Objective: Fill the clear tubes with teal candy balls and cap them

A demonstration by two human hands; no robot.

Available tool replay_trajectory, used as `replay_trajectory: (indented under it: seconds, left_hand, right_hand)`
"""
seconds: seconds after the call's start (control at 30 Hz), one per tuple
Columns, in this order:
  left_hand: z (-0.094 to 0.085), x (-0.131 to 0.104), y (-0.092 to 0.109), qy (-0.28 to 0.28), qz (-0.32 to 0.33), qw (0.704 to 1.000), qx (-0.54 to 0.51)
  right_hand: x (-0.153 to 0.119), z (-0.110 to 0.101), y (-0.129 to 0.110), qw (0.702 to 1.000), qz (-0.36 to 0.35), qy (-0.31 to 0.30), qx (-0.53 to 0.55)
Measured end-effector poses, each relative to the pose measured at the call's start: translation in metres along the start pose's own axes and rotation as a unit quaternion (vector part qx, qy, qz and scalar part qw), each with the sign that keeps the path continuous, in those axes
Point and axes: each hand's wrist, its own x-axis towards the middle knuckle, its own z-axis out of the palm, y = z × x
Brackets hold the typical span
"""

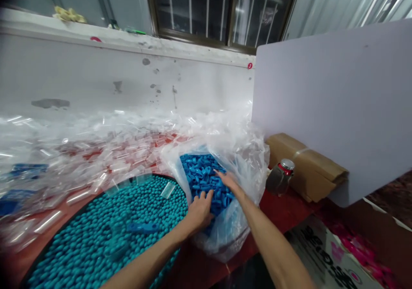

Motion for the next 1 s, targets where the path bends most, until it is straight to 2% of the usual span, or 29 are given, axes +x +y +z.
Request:
replay_trajectory:
  seconds: [0.1,0.23,0.37,0.5,0.67,0.8,0.87,1.0]
  left_hand:
    - [0.008,0.012,0.008,0.047,-0.050,0.997,-0.021]
    - [0.014,0.027,0.012,0.133,-0.133,0.977,-0.102]
    - [0.014,0.031,0.008,0.187,-0.153,0.930,-0.276]
    - [0.012,0.029,0.008,0.208,-0.166,0.909,-0.319]
    - [-0.007,0.021,0.003,0.260,-0.180,0.892,-0.323]
    - [-0.030,0.000,-0.015,0.291,-0.161,0.891,-0.308]
    - [-0.040,-0.010,-0.028,0.287,-0.156,0.902,-0.283]
    - [-0.054,-0.023,-0.053,0.235,-0.168,0.926,-0.243]
  right_hand:
    - [-0.009,0.023,-0.001,0.998,0.052,0.016,-0.025]
    - [-0.019,0.044,-0.004,0.998,0.054,0.023,-0.014]
    - [-0.030,0.045,-0.013,0.999,0.027,0.039,0.016]
    - [-0.034,0.038,-0.028,0.997,-0.013,0.048,0.060]
    - [-0.032,0.040,-0.054,0.991,-0.036,0.055,0.118]
    - [-0.039,0.054,-0.081,0.986,-0.053,0.051,0.148]
    - [-0.043,0.063,-0.093,0.986,-0.061,0.029,0.154]
    - [-0.046,0.080,-0.111,0.987,-0.074,-0.032,0.141]
